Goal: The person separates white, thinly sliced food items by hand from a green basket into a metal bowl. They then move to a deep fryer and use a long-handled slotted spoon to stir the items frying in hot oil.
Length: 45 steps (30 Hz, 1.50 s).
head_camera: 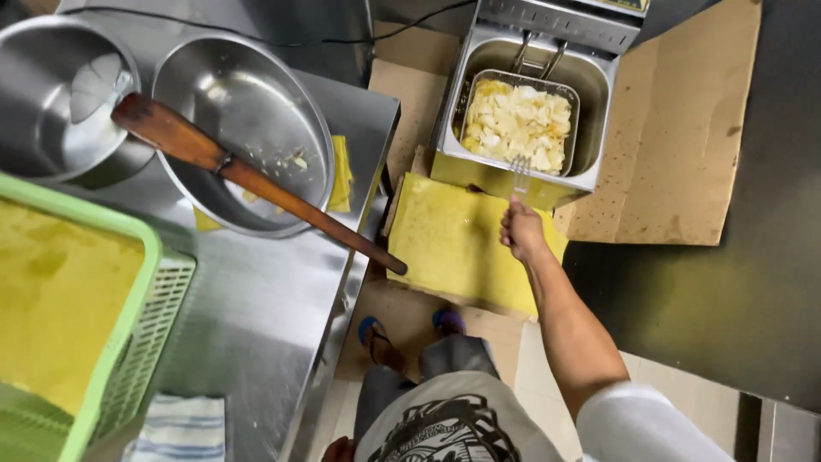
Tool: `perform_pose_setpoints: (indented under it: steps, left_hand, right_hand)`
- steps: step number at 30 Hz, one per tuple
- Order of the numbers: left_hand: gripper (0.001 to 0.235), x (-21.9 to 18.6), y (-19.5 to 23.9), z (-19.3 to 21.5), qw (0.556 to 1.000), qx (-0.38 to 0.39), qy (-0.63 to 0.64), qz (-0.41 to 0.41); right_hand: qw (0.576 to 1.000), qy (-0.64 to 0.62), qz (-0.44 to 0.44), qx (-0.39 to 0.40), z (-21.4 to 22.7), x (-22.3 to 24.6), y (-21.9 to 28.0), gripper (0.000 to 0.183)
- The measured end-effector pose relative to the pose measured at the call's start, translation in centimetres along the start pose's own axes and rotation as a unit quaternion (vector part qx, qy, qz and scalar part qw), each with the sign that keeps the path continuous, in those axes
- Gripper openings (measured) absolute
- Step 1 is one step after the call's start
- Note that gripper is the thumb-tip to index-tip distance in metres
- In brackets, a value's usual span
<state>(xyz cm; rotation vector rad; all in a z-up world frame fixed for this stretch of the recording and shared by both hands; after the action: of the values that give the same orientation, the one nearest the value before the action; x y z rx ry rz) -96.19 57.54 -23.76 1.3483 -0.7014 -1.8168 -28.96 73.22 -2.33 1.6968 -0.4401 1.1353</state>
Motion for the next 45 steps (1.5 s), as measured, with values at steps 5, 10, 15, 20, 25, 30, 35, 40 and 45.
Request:
perform_pose_setpoints:
  steps: [5,10,15,20,25,30,35,40,45]
  left_hand:
    - [0.043,-10.8,-2.1,1.0,0.909,0.023,-0.389,0.148]
    - [0.065,-16.7,-1.4,-1.6,0.909,0.091,-0.405,0.033]
    - [0.065,-23.9,6.1,-6.0,0.870,0.177,-0.439,0.138]
    - [0.060,-23.5,3.8,-8.3,0.877,0.167,-0.448,0.034]
    - [0.059,-25.8,6.2,-10.5,0.941,0.130,-0.312,0.034]
    - [0.060,-31.4,14.3,-13.2,0.974,0.136,-0.170,0.053]
    - [0.060,-30.8,12.7,-14.9,0.989,0.137,-0.062,0.009]
    - [0.049,-37.5,15.8,-17.5,0.983,0.169,0.067,-0.034]
    - [0.069,-44.1,14.2,-20.3,0.957,0.240,0.136,-0.094]
  right_hand:
    - [0.996,0.010,0.018,-0.082,-0.7,-3.7,-0.1,0.043]
    - [0.999,0.014,0.000,-0.049,-1.8,-2.1,0.0,0.040]
    - [0.997,-0.016,-0.022,-0.067,-0.3,-6.0,-2.9,0.043]
    - [0.999,-0.034,-0.032,-0.016,-0.7,-2.6,0.1,0.044]
    - [0.998,-0.007,-0.056,0.003,0.3,-3.4,-0.6,0.048]
    - [0.993,0.023,-0.081,0.077,1.3,-4.6,-1.4,0.039]
    - [0.968,0.192,-0.092,0.132,1.1,-3.1,0.1,0.038]
    - [0.719,0.648,0.060,0.242,1.1,0.6,2.3,0.073]
    - [0.738,0.578,0.235,0.258,-6.9,6.4,10.4,0.056]
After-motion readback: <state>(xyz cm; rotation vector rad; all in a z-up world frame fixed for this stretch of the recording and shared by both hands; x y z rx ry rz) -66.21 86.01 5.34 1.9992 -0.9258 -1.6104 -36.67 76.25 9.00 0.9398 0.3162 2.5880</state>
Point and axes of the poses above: each hand's wrist, its own y-axis away from the middle knuckle, its own z-axis out of the back of the hand, x = y × z, the point moved 6 cm from there along -y, towards the middle knuckle, and after that the axes turned 8 degrees about z, right-handed, at the moved point
